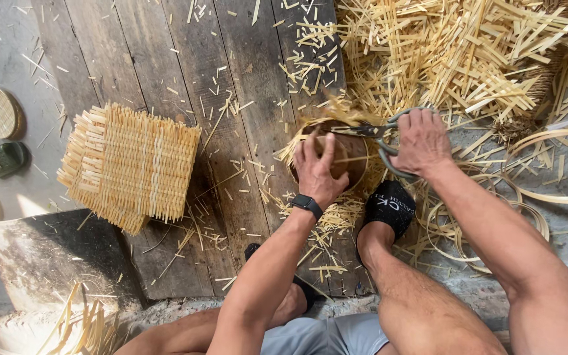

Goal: The person sits on the floor assembling a woven bamboo basket. They trim bamboo strips with scissors, press a woven bamboo panel over a round wooden mold, fit a thin bamboo rim hoop around the panel edge, and bend and join the rim strips by hand to secure the basket shape.

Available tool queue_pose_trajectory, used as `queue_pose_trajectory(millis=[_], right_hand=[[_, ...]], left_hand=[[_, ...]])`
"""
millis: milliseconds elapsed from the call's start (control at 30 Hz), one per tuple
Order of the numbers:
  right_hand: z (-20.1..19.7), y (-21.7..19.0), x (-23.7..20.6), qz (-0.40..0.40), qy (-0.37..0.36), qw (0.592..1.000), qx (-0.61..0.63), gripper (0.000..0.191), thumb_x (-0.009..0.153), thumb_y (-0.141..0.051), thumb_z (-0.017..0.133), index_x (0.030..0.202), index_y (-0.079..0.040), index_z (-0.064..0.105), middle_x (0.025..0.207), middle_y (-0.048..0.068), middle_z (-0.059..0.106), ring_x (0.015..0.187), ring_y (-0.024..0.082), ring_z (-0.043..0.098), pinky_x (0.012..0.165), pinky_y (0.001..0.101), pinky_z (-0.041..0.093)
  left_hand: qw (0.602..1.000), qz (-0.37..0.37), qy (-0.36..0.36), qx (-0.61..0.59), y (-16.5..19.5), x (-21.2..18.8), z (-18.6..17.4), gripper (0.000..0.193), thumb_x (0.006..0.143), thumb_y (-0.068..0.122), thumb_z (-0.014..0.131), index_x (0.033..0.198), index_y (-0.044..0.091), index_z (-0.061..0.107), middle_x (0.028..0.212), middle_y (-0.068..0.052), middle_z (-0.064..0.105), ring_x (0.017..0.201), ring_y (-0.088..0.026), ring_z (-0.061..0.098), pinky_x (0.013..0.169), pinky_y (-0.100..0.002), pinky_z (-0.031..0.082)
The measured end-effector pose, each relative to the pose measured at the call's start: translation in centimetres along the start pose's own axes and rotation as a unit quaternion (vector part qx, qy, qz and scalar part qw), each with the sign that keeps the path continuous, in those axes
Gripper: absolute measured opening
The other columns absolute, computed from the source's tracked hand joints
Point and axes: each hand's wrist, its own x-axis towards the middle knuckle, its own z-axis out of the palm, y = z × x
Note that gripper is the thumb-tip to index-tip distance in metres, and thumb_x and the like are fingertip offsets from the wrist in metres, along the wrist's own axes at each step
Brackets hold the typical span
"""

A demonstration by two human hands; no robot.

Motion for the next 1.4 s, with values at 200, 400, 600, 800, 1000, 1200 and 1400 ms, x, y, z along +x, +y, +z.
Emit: queue_pose_trajectory(millis=[200, 400, 600, 800, 1000, 1200, 1400], right_hand=[[-0.3, 1.3, -0.3, 0.04, -0.319, 0.945, 0.065, 0.023, 0.104, -0.026, 0.046, 0.09, -0.011, 0.054, 0.081, 0.006, 0.055, 0.071, 0.017, 0.052, 0.061, 0.0335, 0.047], [-0.2, 0.4, -0.2, -0.01, -0.019, 0.999, 0.031, 0.037, 0.077, -0.043, 0.062, 0.073, -0.008, 0.051, 0.067, 0.005, 0.046, 0.058, 0.015, 0.043, 0.051, 0.0279, 0.041], [0.0, 1.7, -0.5, 0.022, -0.345, 0.938, 0.034, 0.012, 0.096, -0.021, 0.054, 0.089, -0.012, 0.054, 0.075, 0.003, 0.056, 0.068, 0.014, 0.055, 0.059, 0.0294, 0.051], [-0.9, 1.5, 0.0, 0.049, -0.277, 0.959, 0.044, 0.065, 0.072, -0.055, 0.071, 0.106, -0.001, 0.056, 0.097, 0.013, 0.053, 0.09, 0.025, 0.053, 0.082, 0.0359, 0.05], [-4.0, 1.6, 0.0, 0.047, -0.315, 0.947, 0.045, 0.062, 0.08, -0.059, 0.063, 0.109, -0.005, 0.054, 0.1, 0.011, 0.05, 0.093, 0.023, 0.051, 0.086, 0.0358, 0.047], [-2.6, -1.0, -0.6, 0.043, -0.313, 0.949, 0.011, 0.052, 0.079, -0.056, 0.061, 0.1, -0.011, 0.05, 0.092, 0.006, 0.048, 0.083, 0.02, 0.051, 0.071, 0.0312, 0.046], [0.2, 1.2, -0.9, 0.029, -0.28, 0.959, 0.024, 0.022, 0.105, -0.032, 0.054, 0.094, -0.013, 0.054, 0.078, 0.002, 0.049, 0.07, 0.012, 0.051, 0.055, 0.0255, 0.048]], left_hand=[[0.995, 0.089, -0.048, 0.021, -1.3, -0.2, -1.1, 0.106, 0.057, 0.023, 0.09, 0.152, 0.02, 0.045, 0.151, -0.023, 0.037, 0.142, -0.047, 0.033, 0.12, -0.06, 0.026], [0.98, 0.147, -0.131, 0.024, -1.6, 0.7, -1.7, 0.101, 0.058, 0.016, 0.084, 0.151, 0.025, 0.046, 0.155, -0.02, 0.035, 0.145, -0.045, 0.031, 0.122, -0.058, 0.025], [0.986, 0.127, -0.076, 0.078, -0.6, 0.6, -2.9, 0.098, 0.054, 0.02, 0.088, 0.145, 0.023, 0.049, 0.152, -0.018, 0.037, 0.144, -0.043, 0.03, 0.12, -0.059, 0.025], [0.992, -0.095, 0.071, -0.037, 1.4, -0.2, -0.7, 0.098, 0.06, 0.036, 0.093, 0.141, 0.005, 0.047, 0.135, -0.021, 0.047, 0.13, -0.041, 0.041, 0.113, -0.054, 0.038], [0.993, -0.087, 0.082, -0.02, 0.7, -0.4, -0.7, 0.095, 0.058, 0.037, 0.094, 0.138, 0.007, 0.054, 0.134, -0.017, 0.052, 0.128, -0.04, 0.045, 0.109, -0.049, 0.043], [0.999, -0.015, 0.028, -0.006, 0.6, -0.1, -0.9, 0.096, 0.057, 0.033, 0.093, 0.139, 0.005, 0.052, 0.142, -0.018, 0.05, 0.129, -0.039, 0.044, 0.11, -0.05, 0.043], [0.993, -0.023, 0.08, -0.084, -0.7, -1.0, -1.2, 0.121, 0.055, 0.033, 0.095, 0.156, 0.012, 0.031, 0.158, -0.021, 0.034, 0.146, -0.041, 0.038, 0.123, -0.049, 0.038]])
